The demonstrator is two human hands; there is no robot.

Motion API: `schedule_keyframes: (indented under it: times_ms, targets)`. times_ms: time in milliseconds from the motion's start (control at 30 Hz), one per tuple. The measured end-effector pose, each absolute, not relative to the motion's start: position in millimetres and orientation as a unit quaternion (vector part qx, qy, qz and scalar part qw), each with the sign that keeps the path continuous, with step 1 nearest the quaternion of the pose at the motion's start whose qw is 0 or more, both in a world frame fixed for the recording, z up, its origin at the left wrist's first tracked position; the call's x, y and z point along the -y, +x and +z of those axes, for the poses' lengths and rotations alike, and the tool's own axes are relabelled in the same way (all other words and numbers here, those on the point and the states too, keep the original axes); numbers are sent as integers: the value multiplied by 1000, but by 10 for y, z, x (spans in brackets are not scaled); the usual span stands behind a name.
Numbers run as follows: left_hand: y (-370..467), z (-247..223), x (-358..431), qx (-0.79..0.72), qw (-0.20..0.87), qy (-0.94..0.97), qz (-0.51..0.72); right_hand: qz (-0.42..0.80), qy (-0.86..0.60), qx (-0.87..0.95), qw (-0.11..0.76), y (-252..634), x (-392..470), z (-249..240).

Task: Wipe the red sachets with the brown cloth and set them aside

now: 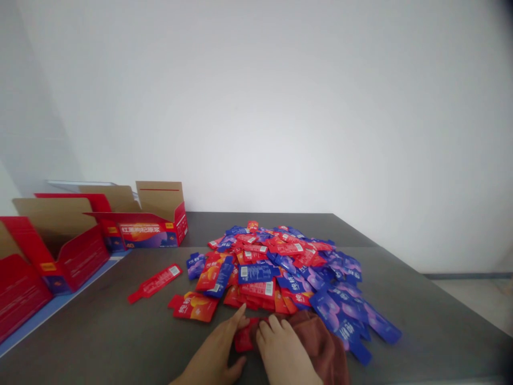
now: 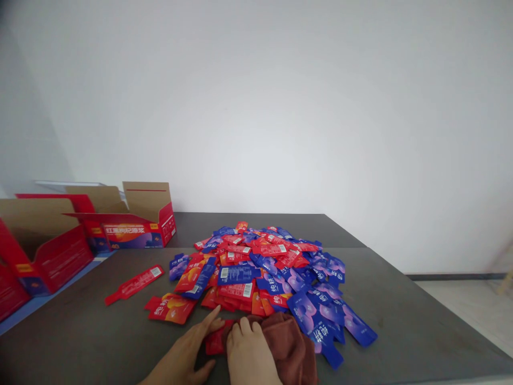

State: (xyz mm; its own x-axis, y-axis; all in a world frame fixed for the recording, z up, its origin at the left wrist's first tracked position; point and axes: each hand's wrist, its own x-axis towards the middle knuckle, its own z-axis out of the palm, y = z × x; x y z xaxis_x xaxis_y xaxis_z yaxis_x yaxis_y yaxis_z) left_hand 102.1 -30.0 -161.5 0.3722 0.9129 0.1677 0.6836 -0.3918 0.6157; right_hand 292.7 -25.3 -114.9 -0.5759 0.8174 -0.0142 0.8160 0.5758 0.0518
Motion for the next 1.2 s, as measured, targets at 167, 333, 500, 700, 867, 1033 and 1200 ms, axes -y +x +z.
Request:
schedule_keyframes:
  times_ms: [167,333,500,700,867,1033,1200]
  targets:
    - [1021,-1607,308,-500,229,799,244,26,549,-835,6,3122,273,-1154]
    - [1024,-1583,307,-505,233,796,240,36,530,-847,38,2817,259,-1008]
    - [992,-1564,310,-456,243,813,267,9,455,-890,-3,2469,211,-1035]
    - [936,-1698,263,-454,192,835,245,0,378,-926,15,2785,165,-1117]
    - [1083,-1694,106,-470,161,834,239,-38,484,-874,-27,2882,102,-1061]
    - [1166,-1534,102,-491,157,829,218,-64,482,-874,-15,2854,135,-942]
    - [1091,-1473,240,-505,136,832,186,-75,487,-870,-23,3096,202,-854]
